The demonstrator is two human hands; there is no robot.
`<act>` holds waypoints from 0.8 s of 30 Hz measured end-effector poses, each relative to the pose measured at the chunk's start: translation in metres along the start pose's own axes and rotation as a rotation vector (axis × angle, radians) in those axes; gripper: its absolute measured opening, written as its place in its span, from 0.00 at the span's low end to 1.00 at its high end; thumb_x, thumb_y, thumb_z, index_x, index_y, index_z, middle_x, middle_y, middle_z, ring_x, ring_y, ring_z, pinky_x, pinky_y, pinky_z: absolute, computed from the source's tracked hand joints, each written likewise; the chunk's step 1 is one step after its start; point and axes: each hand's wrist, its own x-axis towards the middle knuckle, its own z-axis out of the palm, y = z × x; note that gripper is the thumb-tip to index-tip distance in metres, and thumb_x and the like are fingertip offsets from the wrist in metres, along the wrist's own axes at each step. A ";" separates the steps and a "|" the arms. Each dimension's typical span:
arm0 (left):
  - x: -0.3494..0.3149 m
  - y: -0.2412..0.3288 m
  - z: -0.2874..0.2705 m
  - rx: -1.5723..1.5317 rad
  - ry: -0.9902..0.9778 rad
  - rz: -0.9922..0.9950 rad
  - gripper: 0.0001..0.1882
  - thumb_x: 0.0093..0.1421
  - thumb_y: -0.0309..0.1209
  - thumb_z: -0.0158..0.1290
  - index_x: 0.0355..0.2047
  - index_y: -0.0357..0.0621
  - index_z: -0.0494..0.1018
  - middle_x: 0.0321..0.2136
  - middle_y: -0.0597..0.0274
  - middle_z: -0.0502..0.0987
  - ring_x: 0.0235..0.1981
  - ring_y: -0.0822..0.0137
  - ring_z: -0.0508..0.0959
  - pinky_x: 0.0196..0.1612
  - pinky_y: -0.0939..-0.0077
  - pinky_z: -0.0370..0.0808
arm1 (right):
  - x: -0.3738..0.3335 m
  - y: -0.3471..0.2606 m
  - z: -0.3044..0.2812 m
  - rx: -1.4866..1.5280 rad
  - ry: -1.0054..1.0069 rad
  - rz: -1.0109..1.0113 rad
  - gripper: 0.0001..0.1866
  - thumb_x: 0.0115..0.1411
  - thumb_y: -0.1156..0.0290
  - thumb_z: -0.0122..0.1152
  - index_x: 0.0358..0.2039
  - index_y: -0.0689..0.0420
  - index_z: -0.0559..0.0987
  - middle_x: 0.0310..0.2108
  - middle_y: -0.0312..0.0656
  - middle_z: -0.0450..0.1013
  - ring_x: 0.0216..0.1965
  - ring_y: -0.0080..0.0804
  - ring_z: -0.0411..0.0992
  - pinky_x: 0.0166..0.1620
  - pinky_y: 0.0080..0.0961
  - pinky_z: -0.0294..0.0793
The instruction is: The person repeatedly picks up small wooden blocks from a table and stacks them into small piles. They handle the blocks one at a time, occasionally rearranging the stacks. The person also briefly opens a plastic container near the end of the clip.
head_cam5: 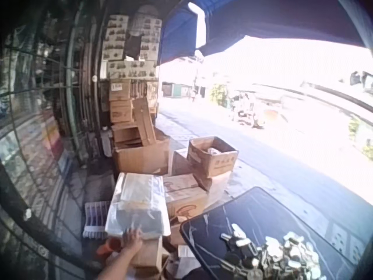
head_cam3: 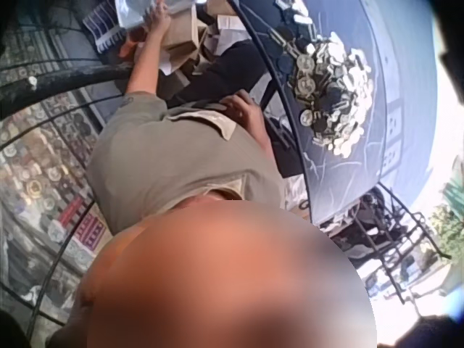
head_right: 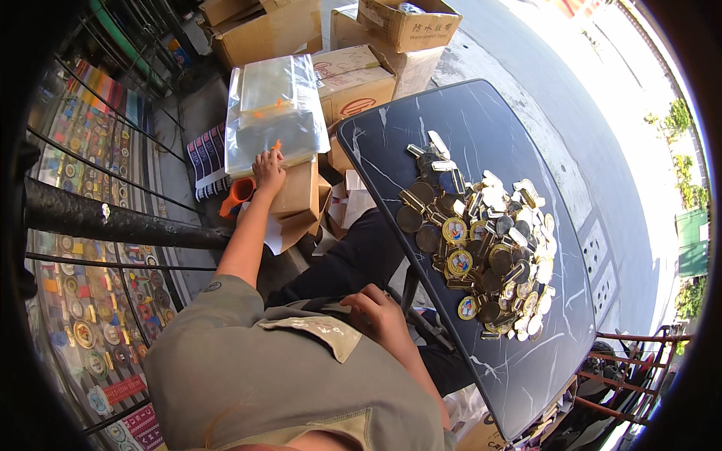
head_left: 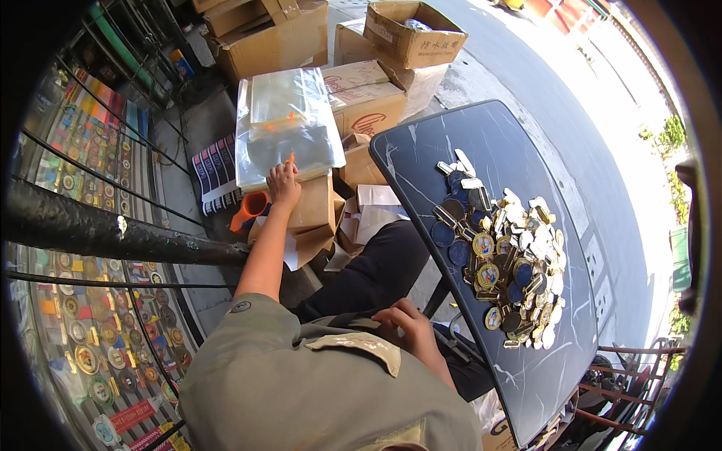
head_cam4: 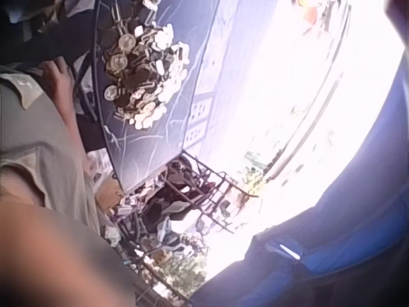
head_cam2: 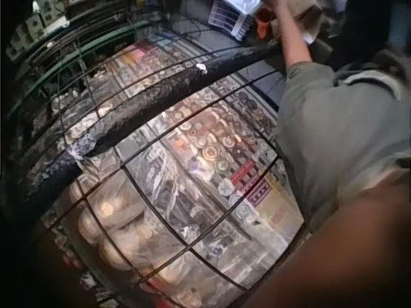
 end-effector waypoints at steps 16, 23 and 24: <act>0.024 -0.018 0.032 0.056 -0.105 0.328 0.31 0.63 0.27 0.51 0.67 0.44 0.61 0.67 0.53 0.62 0.68 0.52 0.61 0.70 0.42 0.53 | -0.008 0.002 -0.006 -0.006 -0.051 -0.043 0.18 0.48 0.81 0.69 0.41 0.52 0.82 0.32 0.37 0.68 0.33 0.33 0.74 0.37 0.29 0.76; 0.038 -0.016 0.029 -0.006 -0.028 0.464 0.19 0.64 0.25 0.45 0.54 0.43 0.72 0.52 0.52 0.77 0.47 0.50 0.81 0.49 0.59 0.79 | -0.006 -0.001 -0.008 -0.033 -0.070 -0.068 0.18 0.47 0.73 0.65 0.41 0.53 0.78 0.32 0.39 0.68 0.36 0.39 0.75 0.38 0.34 0.75; 0.038 -0.015 0.026 -0.049 0.009 0.448 0.16 0.64 0.25 0.45 0.51 0.43 0.74 0.49 0.53 0.79 0.46 0.50 0.81 0.47 0.58 0.80 | -0.005 -0.001 -0.009 -0.034 -0.076 -0.068 0.17 0.48 0.73 0.65 0.41 0.54 0.78 0.33 0.40 0.68 0.36 0.40 0.75 0.39 0.34 0.75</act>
